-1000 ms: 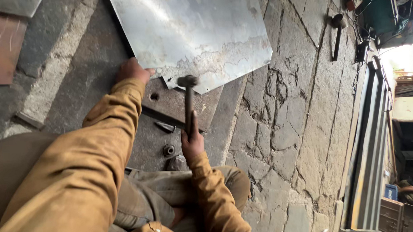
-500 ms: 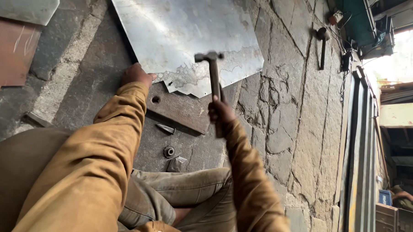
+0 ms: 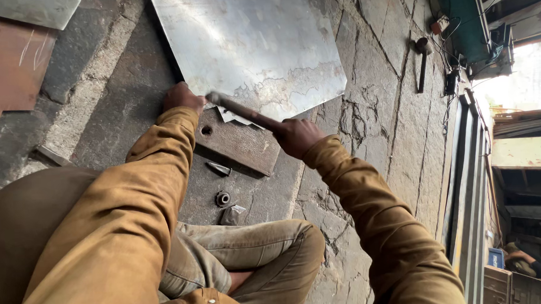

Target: The person sits on the floor and uses a hammer and a metal punch to create indentations along the edges of metal sheets. They repeatedly position the punch and strike it with the hammer, moving along the sheet's perimeter.

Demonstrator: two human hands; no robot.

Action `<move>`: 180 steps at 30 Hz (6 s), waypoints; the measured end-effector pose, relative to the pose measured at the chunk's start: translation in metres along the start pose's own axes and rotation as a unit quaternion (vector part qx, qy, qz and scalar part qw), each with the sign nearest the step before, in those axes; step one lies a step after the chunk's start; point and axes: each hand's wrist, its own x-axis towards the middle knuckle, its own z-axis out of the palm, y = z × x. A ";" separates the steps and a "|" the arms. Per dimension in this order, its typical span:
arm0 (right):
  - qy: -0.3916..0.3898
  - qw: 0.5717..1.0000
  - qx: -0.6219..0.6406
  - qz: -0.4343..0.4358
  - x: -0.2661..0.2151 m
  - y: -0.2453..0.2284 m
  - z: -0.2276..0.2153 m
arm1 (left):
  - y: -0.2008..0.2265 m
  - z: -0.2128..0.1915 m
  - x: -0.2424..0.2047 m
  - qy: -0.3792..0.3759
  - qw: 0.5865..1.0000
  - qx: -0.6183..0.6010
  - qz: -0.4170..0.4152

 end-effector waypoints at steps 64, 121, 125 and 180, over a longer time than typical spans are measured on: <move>0.242 0.625 0.737 -0.091 -0.179 -0.162 0.272 | -0.084 0.039 -0.057 0.103 0.987 -0.122 -0.004; 0.755 0.327 0.388 0.416 -0.036 0.160 0.449 | -0.006 0.258 -0.056 -0.269 0.952 -0.113 0.093; 0.509 0.472 0.714 0.088 -0.040 0.120 0.373 | -0.002 0.084 0.031 -0.138 0.980 0.080 0.122; 0.344 0.344 0.869 -0.093 -0.046 -0.038 0.033 | -0.131 -0.176 -0.123 -0.111 0.826 -0.546 0.086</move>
